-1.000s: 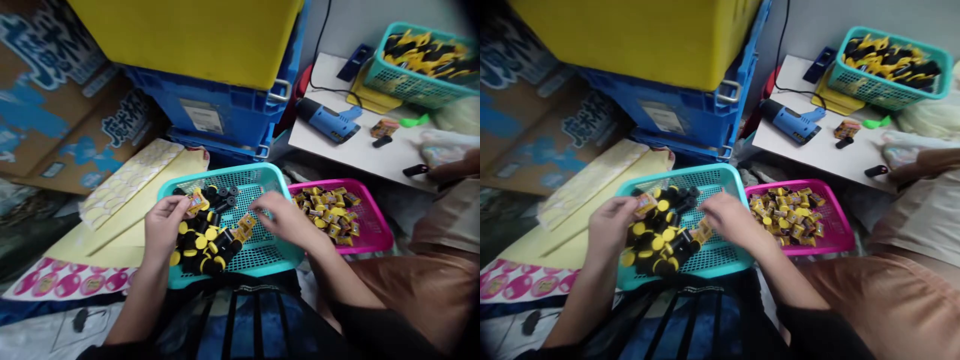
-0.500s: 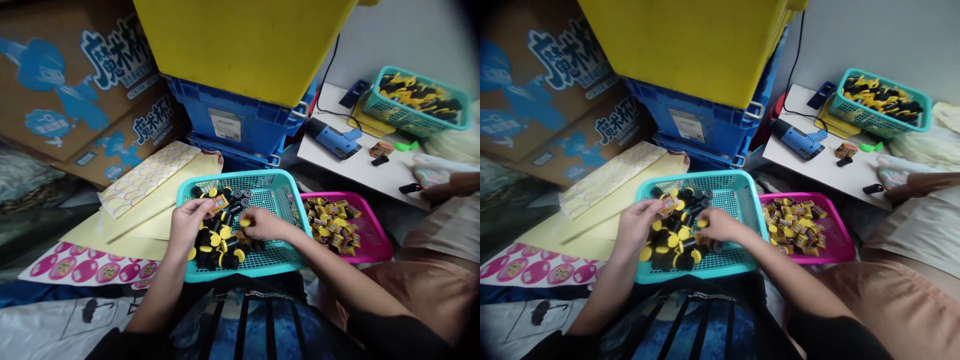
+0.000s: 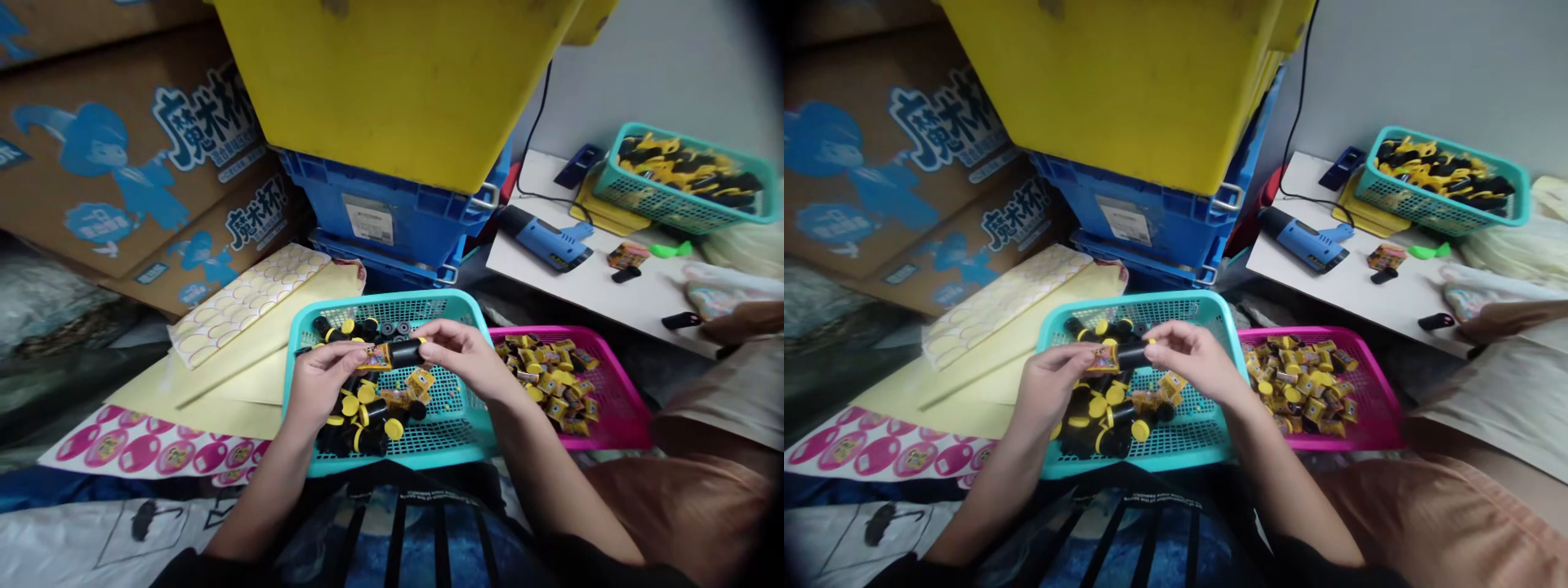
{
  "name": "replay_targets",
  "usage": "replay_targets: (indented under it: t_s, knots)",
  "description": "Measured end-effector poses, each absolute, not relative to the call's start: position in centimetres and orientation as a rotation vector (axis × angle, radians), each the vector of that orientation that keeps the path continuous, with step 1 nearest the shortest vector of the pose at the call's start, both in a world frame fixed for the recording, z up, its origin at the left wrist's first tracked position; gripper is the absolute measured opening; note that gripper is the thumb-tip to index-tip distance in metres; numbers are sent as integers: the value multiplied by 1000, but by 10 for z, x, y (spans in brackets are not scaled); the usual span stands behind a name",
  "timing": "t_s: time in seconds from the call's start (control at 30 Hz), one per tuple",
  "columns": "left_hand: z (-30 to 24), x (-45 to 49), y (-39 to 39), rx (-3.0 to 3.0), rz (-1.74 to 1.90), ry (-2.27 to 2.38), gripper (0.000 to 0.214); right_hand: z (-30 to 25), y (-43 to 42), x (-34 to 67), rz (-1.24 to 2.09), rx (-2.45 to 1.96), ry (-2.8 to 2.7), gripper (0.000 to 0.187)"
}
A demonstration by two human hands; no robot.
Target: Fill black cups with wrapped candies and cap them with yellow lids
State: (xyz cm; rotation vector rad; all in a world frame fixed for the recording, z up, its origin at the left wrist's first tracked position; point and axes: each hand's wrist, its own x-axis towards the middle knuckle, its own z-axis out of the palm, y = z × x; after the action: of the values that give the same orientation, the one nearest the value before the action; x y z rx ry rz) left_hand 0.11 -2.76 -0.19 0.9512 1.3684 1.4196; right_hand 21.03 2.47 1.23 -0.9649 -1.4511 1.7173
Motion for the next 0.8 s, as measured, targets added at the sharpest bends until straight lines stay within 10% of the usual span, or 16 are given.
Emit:
replay_targets:
  t_s: [0.8]
  knots:
    - [13, 10, -25, 985, 1264, 1425, 20, -4, 10, 192, 1717, -1003, -1228, 29]
